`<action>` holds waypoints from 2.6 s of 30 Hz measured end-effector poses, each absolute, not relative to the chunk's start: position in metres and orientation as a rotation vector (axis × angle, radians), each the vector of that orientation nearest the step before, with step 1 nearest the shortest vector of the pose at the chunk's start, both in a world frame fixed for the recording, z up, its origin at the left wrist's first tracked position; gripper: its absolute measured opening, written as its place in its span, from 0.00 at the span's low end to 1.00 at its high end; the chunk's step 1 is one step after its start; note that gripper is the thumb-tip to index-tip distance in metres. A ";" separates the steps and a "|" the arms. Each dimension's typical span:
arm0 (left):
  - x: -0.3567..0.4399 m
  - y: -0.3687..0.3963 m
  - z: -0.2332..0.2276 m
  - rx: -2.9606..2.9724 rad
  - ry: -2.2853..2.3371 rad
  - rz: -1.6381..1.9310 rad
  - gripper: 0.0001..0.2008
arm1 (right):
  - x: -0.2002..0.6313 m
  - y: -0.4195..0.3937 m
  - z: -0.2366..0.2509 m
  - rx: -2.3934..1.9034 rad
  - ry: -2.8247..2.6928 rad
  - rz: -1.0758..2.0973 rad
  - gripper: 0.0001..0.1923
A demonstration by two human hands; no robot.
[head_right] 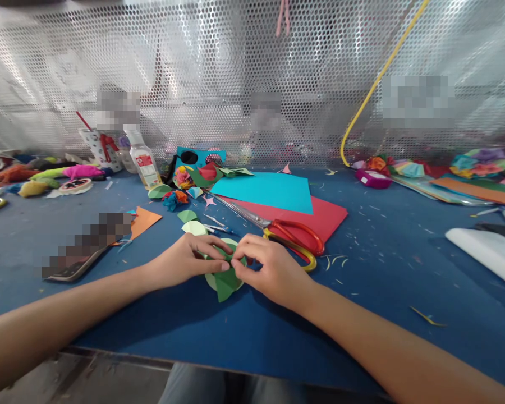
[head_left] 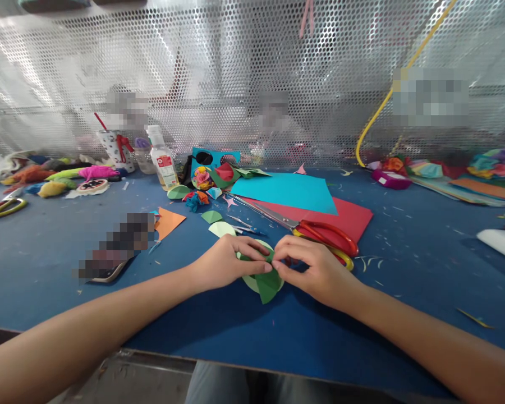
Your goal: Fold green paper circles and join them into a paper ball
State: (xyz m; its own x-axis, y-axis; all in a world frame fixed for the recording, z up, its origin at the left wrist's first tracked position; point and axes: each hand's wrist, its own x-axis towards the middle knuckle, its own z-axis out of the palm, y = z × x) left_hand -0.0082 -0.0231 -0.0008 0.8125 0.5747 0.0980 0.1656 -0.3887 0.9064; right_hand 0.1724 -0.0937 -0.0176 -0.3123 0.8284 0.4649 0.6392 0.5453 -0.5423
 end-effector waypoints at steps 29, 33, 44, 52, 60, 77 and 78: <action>-0.008 -0.025 -0.002 2.014 0.614 0.504 0.05 | 0.170 -0.095 -0.017 -1.221 -2.058 0.373 0.05; -0.008 -0.026 -0.002 2.022 0.633 0.540 0.05 | 0.169 -0.095 -0.016 -1.253 -2.037 0.384 0.04; -0.008 -0.025 -0.003 2.045 0.644 0.583 0.05 | 0.170 -0.097 -0.015 -1.249 -2.020 0.432 0.05; -0.008 -0.026 -0.001 2.092 0.650 0.577 0.04 | 0.168 -0.098 -0.015 -1.230 -2.026 0.425 0.06; -0.008 -0.028 -0.001 2.090 0.650 0.581 0.08 | 0.169 -0.097 -0.014 -1.211 -2.006 0.418 0.06; -0.008 -0.029 0.000 2.073 0.654 0.616 0.07 | 0.168 -0.097 -0.013 -1.235 -1.955 0.405 0.05; -0.008 -0.028 -0.001 2.071 0.655 0.622 0.06 | 0.168 -0.098 -0.014 -1.235 -1.959 0.406 0.05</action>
